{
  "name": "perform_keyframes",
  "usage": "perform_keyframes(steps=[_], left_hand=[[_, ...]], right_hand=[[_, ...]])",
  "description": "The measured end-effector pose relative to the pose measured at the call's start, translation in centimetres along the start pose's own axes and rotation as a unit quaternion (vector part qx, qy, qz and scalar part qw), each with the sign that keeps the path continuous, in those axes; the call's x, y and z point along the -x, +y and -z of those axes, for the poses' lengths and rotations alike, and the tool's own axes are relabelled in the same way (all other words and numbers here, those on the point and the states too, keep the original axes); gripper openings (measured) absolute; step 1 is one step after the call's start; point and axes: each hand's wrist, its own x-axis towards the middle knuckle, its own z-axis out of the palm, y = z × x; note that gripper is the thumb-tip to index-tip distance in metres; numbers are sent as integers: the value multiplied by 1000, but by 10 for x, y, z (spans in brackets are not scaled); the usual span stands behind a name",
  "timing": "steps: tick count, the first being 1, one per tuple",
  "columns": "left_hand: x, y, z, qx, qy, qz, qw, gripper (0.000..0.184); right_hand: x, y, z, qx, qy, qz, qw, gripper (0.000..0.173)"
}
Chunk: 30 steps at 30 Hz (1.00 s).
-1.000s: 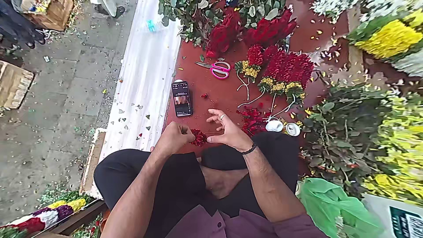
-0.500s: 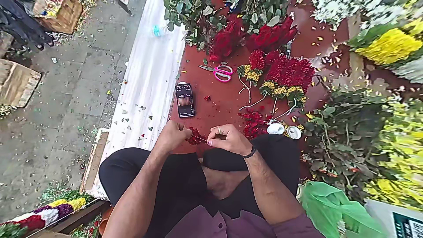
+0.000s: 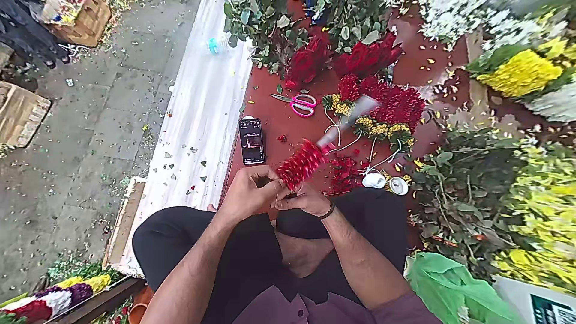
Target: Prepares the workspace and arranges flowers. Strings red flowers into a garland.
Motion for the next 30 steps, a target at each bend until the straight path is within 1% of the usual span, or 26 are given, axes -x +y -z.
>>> perform_keyframes(steps=[2, 3, 4, 6, 7, 9, 11, 14, 16, 19, 21, 22, 24, 26, 27, 28, 30], left_hand=[[-2, -11, 5, -107, 81, 45, 990, 14], [-2, -15, 7, -148, 98, 81, 981, 14], [-2, -18, 9, -176, 98, 116, 973, 15], [-2, -19, 12, -194, 55, 172, 964, 17], [-2, -20, 14, -191, 22, 184, 964, 16], [-3, -18, 17, -179, -45, 184, 965, 15], [-3, -16, 16, -170, -82, 177, 966, 15], [-4, -14, 19, -167, -101, 196, 961, 19], [-3, -17, 22, -165, -95, 221, 956, 21], [-4, -18, 27, -206, -93, 238, 945, 19], [-3, -16, 28, -231, -105, 230, 939, 16], [-3, -13, 28, -238, -109, 223, 939, 15], [-3, -9, 27, -239, -113, 222, 938, 14], [-3, -7, 24, -238, -122, 220, 938, 16], [-4, -7, 23, -238, -126, 216, 938, 17], [-4, -9, 21, -239, -130, 214, 938, 18], [-2, -13, 20, -243, -137, 217, 936, 20]], right_hand=[[-4, 1, 1, 19, -40, 26, 999, 10], [-4, -2, 3, 26, -44, 40, 998, 11], [-3, -7, 4, 37, -33, 48, 998, 12], [1, -16, 10, 57, 14, 61, 996, 10], [3, -19, 15, 67, 48, 64, 995, 9], [8, -24, 30, 91, 110, 62, 988, 7], [12, -25, 41, 114, 141, 49, 982, 7], [13, -23, 45, 138, 132, 25, 981, 7], [13, -23, 43, 145, 99, 17, 984, 6], [13, -27, 38, 143, 50, 6, 988, 6], [11, -28, 39, 136, 59, -36, 988, 10], [5, -26, 43, 132, 85, -69, 985, 13], [-17, -14, 63, 162, 171, -144, 961, 22], [-53, 12, 94, 241, 279, -188, 910, 18], [-72, 25, 108, 275, 314, -202, 886, 18], [-90, 37, 120, 304, 338, -212, 865, 19], [-120, 58, 135, 375, 351, -244, 823, 25]])
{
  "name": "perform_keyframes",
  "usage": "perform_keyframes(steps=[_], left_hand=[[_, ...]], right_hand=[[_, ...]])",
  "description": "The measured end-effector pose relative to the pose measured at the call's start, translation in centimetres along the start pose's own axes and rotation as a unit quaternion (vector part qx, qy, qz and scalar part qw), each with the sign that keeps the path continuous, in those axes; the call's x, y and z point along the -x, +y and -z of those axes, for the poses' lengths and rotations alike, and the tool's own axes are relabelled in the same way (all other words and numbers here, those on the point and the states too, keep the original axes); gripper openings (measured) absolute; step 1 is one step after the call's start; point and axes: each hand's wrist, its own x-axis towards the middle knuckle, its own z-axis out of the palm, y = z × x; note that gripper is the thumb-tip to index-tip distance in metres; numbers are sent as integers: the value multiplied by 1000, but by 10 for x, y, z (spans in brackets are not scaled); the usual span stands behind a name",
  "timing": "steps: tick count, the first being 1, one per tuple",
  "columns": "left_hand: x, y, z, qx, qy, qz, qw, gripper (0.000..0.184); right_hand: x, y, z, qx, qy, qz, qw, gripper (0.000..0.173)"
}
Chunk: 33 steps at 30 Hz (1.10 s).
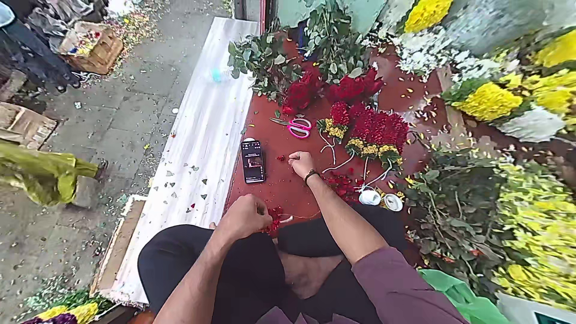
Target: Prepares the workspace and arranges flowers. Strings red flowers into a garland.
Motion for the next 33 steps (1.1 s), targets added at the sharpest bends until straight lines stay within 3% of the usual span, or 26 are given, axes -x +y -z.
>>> perform_keyframes(steps=[2, 4, 7, 11, 13, 17, 20, 25, 31, 33], left_hand=[[-2, -3, -3, -7, -8, 2, 1000, 20], [-4, -3, -3, -14, -19, 8, 1000, 19], [-3, -1, -1, -17, -24, 6, 1000, 19], [0, 6, -2, -24, -30, -17, 999, 19], [2, 8, -4, -25, -30, -22, 999, 19], [3, 8, -7, -24, -33, -22, 999, 19], [0, 5, -10, -21, -31, -15, 999, 19], [-4, 3, -10, -23, -27, -5, 999, 19], [-6, 3, -11, -18, -29, 4, 999, 18], [-5, 3, -11, -19, -28, 5, 999, 18]], right_hand=[[-22, -1, -17, 88, 11, 2, 996, 39], [-29, -1, -29, 105, 23, 16, 994, 37], [-20, -5, -28, 2, 41, 44, 998, 25], [3, 3, -7, -174, 26, 82, 981, 32], [14, 9, 5, -187, 6, 90, 978, 37], [25, 27, 17, -171, 5, 103, 980, 26], [21, 41, 17, -163, 0, 74, 984, 28], [16, 48, 18, -192, -18, 4, 981, 48], [32, 30, 38, -256, -27, -16, 966, 28], [45, 20, 45, -290, -47, -26, 956, 29]])
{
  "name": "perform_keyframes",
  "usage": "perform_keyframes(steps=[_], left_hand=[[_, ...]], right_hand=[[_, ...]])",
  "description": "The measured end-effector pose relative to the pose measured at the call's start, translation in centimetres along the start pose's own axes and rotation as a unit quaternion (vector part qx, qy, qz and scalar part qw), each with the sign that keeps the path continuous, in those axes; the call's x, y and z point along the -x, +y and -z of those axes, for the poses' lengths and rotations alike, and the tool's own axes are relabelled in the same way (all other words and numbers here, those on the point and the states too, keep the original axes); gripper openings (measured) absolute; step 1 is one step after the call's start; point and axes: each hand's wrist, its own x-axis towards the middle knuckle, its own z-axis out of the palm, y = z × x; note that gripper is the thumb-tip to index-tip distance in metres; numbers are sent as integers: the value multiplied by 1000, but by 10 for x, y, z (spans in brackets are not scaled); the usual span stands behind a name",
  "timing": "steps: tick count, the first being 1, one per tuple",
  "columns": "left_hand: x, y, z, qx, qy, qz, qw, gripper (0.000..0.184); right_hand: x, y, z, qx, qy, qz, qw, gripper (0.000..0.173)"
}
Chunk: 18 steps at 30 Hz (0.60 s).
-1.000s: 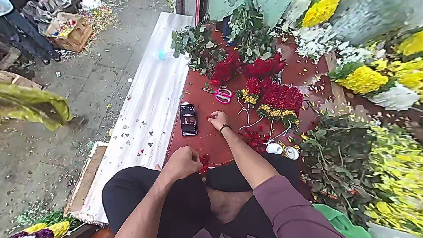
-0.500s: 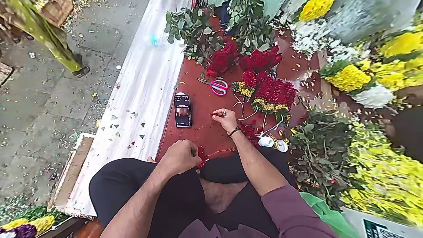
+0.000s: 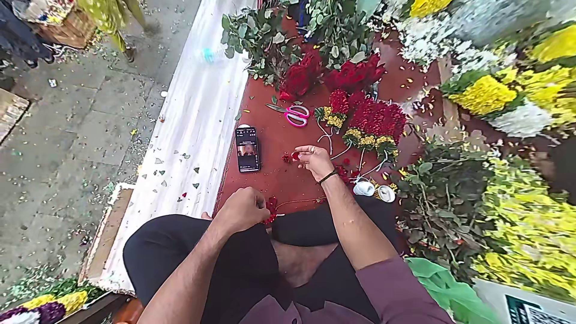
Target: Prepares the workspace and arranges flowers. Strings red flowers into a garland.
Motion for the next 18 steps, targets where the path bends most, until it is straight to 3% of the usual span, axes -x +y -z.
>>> perform_keyframes(steps=[4, 8, 18], left_hand=[[2, 1, -1, 4, -2, -2, 1000, 18], [3, 1, -1, 2, -1, -6, 1000, 18], [0, 0, -4, -6, -7, -1, 1000, 18]], right_hand=[[30, -12, 1, -46, -14, 11, 999, 33], [58, -17, -4, -80, -17, 35, 996, 23], [92, -12, -17, -42, -69, 76, 994, 14]])
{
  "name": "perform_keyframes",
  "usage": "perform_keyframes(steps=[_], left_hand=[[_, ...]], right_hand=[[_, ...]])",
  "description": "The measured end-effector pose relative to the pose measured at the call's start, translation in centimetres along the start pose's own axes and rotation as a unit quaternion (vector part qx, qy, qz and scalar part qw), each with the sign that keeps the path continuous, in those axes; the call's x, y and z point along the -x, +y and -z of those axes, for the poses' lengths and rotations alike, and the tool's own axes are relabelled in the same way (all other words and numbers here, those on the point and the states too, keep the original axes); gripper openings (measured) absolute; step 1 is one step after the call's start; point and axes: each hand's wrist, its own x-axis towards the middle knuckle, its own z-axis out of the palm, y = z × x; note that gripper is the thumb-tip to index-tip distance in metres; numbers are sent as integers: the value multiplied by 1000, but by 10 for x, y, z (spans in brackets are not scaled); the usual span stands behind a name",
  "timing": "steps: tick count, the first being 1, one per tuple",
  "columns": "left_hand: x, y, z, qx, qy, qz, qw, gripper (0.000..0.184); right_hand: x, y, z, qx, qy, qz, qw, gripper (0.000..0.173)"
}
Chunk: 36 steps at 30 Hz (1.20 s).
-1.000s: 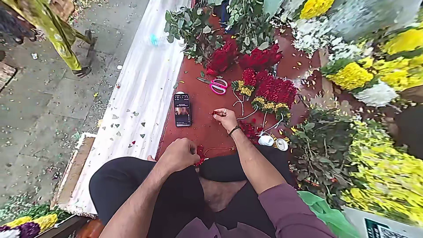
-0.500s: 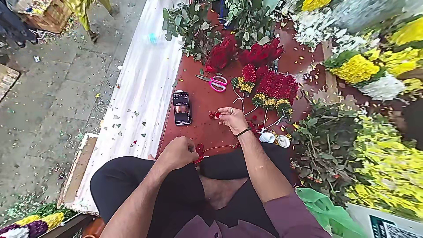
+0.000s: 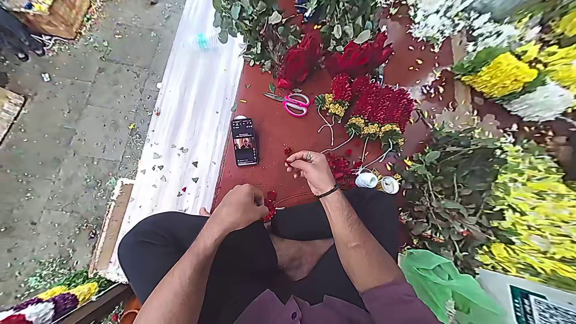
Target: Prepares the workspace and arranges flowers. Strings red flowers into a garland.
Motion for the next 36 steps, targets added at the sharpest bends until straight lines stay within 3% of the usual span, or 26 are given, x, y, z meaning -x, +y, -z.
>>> perform_keyframes(steps=[6, 10, 16, 19, 24, 28, 36], left_hand=[[-1, -3, 1, 7, 2, 3, 1000, 18], [0, -3, 3, 13, 10, 3, 1000, 17], [2, -4, 8, 29, 34, 13, 999, 18], [2, -5, 10, 35, 52, 28, 998, 18], [2, -7, 13, 35, 62, 27, 997, 20], [1, -8, 12, 34, 57, 23, 997, 21], [-1, -9, 11, 35, 66, 37, 997, 18]], right_hand=[[-4, -2, -4, 23, -23, 33, 999, 22], [-2, -7, -7, 67, -52, 113, 990, 28], [-2, -10, -22, 120, -21, 181, 976, 10], [12, -19, -27, 131, -24, 189, 973, 10], [20, -22, -34, 77, -66, 194, 976, 27], [19, -21, -37, 66, -30, 221, 973, 15], [24, -24, -40, 93, 1, 212, 973, 8]])
